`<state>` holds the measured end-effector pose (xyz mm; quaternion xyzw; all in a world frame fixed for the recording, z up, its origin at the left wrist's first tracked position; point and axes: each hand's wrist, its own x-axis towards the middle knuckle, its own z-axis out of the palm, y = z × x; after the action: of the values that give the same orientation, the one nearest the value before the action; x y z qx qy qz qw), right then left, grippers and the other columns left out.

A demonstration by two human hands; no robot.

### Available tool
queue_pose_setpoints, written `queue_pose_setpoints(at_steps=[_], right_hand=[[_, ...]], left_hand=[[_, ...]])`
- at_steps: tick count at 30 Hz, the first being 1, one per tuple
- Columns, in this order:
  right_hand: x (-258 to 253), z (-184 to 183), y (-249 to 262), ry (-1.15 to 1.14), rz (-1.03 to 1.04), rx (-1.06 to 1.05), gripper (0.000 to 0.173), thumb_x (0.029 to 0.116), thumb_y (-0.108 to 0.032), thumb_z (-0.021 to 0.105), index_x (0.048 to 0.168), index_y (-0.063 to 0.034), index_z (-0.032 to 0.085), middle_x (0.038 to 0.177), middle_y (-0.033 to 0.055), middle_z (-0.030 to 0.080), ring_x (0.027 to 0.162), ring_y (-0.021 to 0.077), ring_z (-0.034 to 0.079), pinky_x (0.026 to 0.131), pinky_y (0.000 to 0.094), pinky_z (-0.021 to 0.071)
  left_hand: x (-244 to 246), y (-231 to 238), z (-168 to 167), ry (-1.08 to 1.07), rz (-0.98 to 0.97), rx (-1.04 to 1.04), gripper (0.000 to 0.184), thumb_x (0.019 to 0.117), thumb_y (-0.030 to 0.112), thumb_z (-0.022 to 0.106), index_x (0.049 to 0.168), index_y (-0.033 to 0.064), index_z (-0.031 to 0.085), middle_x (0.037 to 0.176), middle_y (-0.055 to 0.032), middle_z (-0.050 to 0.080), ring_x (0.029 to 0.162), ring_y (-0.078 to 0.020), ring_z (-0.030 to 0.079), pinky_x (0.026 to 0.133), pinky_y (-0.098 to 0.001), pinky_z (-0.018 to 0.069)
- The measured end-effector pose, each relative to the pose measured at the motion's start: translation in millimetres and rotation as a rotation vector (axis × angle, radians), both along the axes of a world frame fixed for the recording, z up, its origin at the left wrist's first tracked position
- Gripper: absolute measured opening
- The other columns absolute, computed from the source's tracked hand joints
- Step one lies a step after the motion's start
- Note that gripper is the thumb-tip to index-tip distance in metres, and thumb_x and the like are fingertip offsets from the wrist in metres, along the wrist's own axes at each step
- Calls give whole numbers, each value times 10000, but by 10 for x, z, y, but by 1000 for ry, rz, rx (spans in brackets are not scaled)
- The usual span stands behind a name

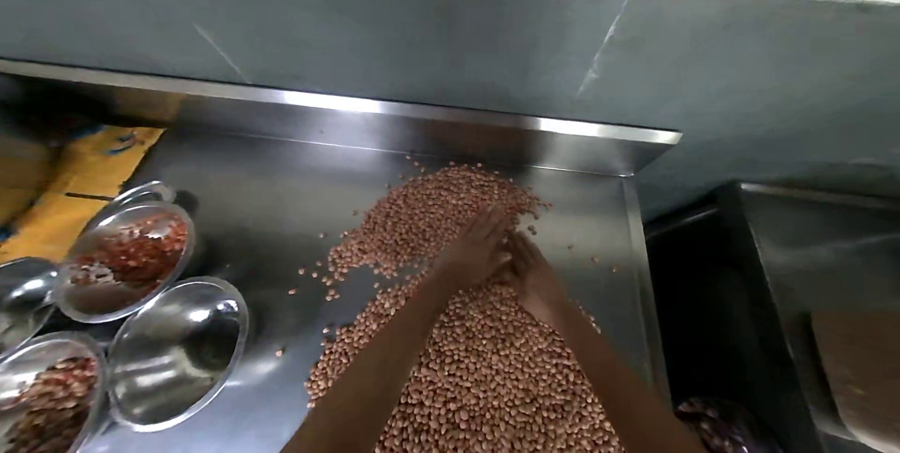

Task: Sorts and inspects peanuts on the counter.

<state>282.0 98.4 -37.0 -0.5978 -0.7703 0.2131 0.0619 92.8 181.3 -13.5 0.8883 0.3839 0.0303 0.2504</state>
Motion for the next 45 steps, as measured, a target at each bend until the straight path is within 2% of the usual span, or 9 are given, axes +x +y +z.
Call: queue_pose_setpoints(at_steps=[3, 7, 10, 14, 20, 26, 33, 38, 45], right_hand=[[54, 102, -227, 180, 8, 15, 475, 1086, -360, 420, 1420, -73, 599, 1581, 79, 471, 1501, 233, 384, 1225, 453, 334], [179, 103, -184, 417, -150, 401, 320, 1001, -183, 530, 1099, 19, 759, 1175, 157, 744, 1113, 292, 719, 980, 464, 574], [263, 194, 251, 306, -222, 360, 345, 1016, -181, 550, 1231, 42, 702, 1343, 231, 650, 1252, 396, 631, 1052, 548, 510], [347, 173, 902, 142, -263, 92, 635, 1037, -276, 573, 1560, 14, 361, 1644, 278, 259, 1537, 434, 244, 1235, 540, 279], [69, 24, 747, 77, -69, 80, 619, 1079, -353, 487, 1576, -9, 354, 1665, 184, 287, 1540, 354, 282, 1256, 494, 249], [4, 179, 190, 134, 68, -124, 538, 1106, -331, 385, 1564, -50, 408, 1672, 124, 301, 1575, 273, 206, 1291, 471, 126], [-21, 342, 277, 230, -82, 77, 331, 1044, -219, 565, 1282, -25, 688, 1399, 171, 627, 1282, 342, 616, 1063, 526, 502], [-209, 58, 471, -19, 116, -15, 676, 1098, -450, 358, 1605, -10, 279, 1709, 166, 154, 1594, 307, 96, 1283, 517, 86], [-230, 168, 64, -111, 142, -169, 776, 1063, -535, 369, 1650, -81, 141, 1735, 85, -23, 1599, 259, -62, 1285, 519, 21]], left_hand=[[97, -18, -68, 104, -102, 6, 680, 1087, 444, 393, 1642, 101, 202, 1729, -53, 102, 1598, -232, 34, 1290, -466, 60], [67, -298, -37, 40, -175, -101, 641, 1095, 476, 322, 1626, 120, 276, 1719, -41, 167, 1597, -221, 56, 1284, -481, 44], [30, -447, -9, 83, -185, -166, 649, 1091, 506, 316, 1635, 157, 260, 1716, -10, 184, 1594, -214, 80, 1288, -473, 53], [-49, -536, 67, 67, -162, -184, 661, 1090, 465, 370, 1639, 124, 231, 1716, -39, 181, 1591, -199, 101, 1285, -477, 68], [-207, -267, 33, -11, 96, -65, 656, 1072, 461, 440, 1608, 103, 318, 1719, -63, 157, 1593, -239, 94, 1288, -471, 106], [-238, -209, 9, 162, -30, -119, 741, 1076, 553, 316, 1640, 89, 194, 1731, -66, 75, 1598, -216, 10, 1288, -459, 4], [-294, -539, 37, 102, -94, -167, 691, 1078, 495, 372, 1632, 103, 244, 1727, -24, 124, 1593, -179, 76, 1290, -450, 52], [-354, -594, 95, 82, -29, -196, 603, 1095, 432, 367, 1601, 106, 337, 1694, -65, 252, 1582, -206, 157, 1290, -457, 64], [-653, -455, -123, -22, 253, 60, 634, 1083, 410, 424, 1592, 44, 332, 1700, -119, 212, 1588, -281, 122, 1282, -491, 136]])
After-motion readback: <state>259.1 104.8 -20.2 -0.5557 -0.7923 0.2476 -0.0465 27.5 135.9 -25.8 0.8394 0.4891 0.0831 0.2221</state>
